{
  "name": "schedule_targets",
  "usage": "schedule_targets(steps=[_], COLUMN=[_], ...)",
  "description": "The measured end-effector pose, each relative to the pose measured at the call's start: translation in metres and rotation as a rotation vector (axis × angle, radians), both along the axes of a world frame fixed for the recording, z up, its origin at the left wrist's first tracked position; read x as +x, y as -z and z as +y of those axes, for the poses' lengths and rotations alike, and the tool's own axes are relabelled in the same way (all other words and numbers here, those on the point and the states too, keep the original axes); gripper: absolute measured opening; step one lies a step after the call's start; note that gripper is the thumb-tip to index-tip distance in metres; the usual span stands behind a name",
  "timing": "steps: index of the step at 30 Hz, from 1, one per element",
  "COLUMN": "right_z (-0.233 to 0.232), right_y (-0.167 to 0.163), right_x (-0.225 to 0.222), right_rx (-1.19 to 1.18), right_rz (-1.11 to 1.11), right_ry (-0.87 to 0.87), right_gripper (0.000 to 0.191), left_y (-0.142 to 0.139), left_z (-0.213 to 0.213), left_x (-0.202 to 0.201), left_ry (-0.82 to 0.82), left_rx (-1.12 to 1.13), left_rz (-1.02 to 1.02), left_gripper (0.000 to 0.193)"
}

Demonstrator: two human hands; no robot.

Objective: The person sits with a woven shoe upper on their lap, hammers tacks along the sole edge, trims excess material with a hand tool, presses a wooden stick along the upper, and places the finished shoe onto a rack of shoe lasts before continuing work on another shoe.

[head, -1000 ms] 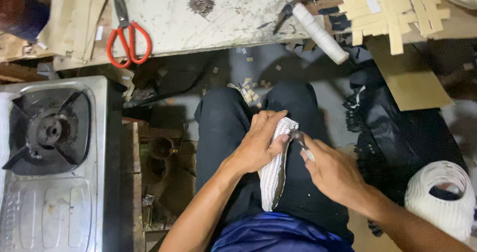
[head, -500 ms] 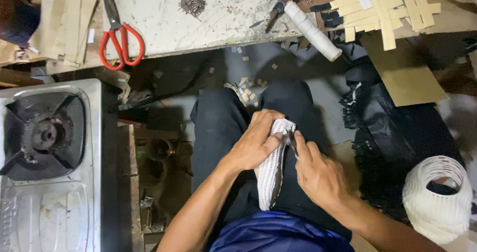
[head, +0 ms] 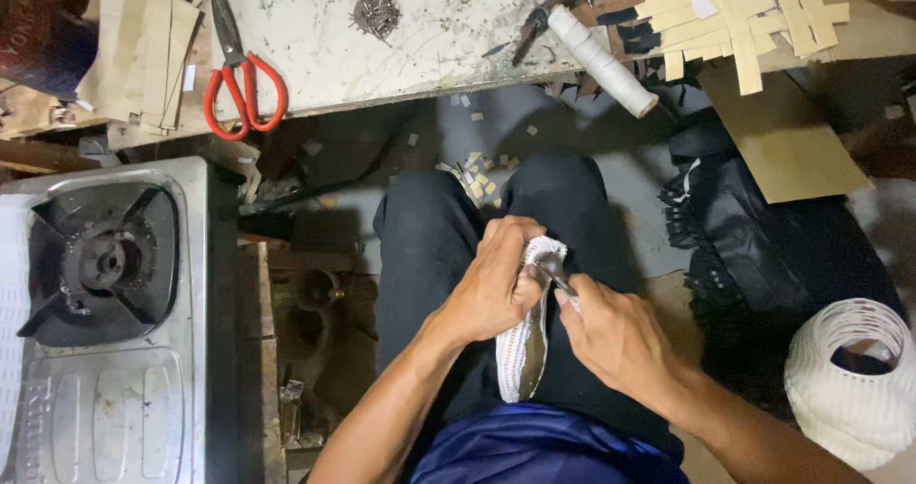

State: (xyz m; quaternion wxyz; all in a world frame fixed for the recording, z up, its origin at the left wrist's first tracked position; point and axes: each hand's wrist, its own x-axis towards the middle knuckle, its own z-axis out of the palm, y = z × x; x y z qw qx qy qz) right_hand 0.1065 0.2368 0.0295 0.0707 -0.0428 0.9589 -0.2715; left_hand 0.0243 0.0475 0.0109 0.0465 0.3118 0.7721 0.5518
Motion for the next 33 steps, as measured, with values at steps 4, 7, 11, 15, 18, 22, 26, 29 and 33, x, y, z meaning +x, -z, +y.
schedule_targets(steps=[4,7,11,15,18,22,26,29,33], right_z=[0.0,0.005,0.002,-0.014,-0.013,-0.01,-0.025,-0.024,-0.024], right_y=[0.008,-0.024,-0.062,-0.031,-0.021,-0.04,-0.035,-0.036,-0.02], right_x=[-0.002,0.002,0.021,-0.003,-0.002,0.006,-0.021,-0.018,-0.012], right_rx=[0.041,-0.118,-0.476,-0.109,-0.114,-0.449,-0.198,-0.338,-0.676], right_rz=[-0.065,-0.133,0.228,0.209,-0.031,0.21,0.027,0.001,0.513], right_ry=[0.01,0.034,0.003,-0.067,0.018,-0.068,-0.063,-0.029,-0.379], right_gripper=[0.021,0.022,0.021,0.031,0.024,0.019,0.021,0.025,0.022], left_y=[0.005,0.013,0.026,0.032,0.032,0.03,0.031,0.033,0.037], left_z=[-0.012,-0.021,-0.017,-0.012,-0.014,-0.017,-0.018,-0.02,-0.025], left_x=[-0.007,-0.012,-0.016,-0.012,-0.011,-0.011,-0.01,-0.013,-0.016], left_ry=[0.046,0.074,-0.087,-0.178,-0.191,-0.22,-0.237,-0.257,-0.263], left_rx=[0.043,0.146,0.212,0.185,0.21,0.194,0.192,0.237,0.245], left_rz=[0.023,-0.156,-0.479,-0.335,-0.203,-0.311,-0.276,-0.288,-0.322], left_gripper=[0.05,0.039,0.038,0.042,0.044,0.044,0.043,0.042,0.042])
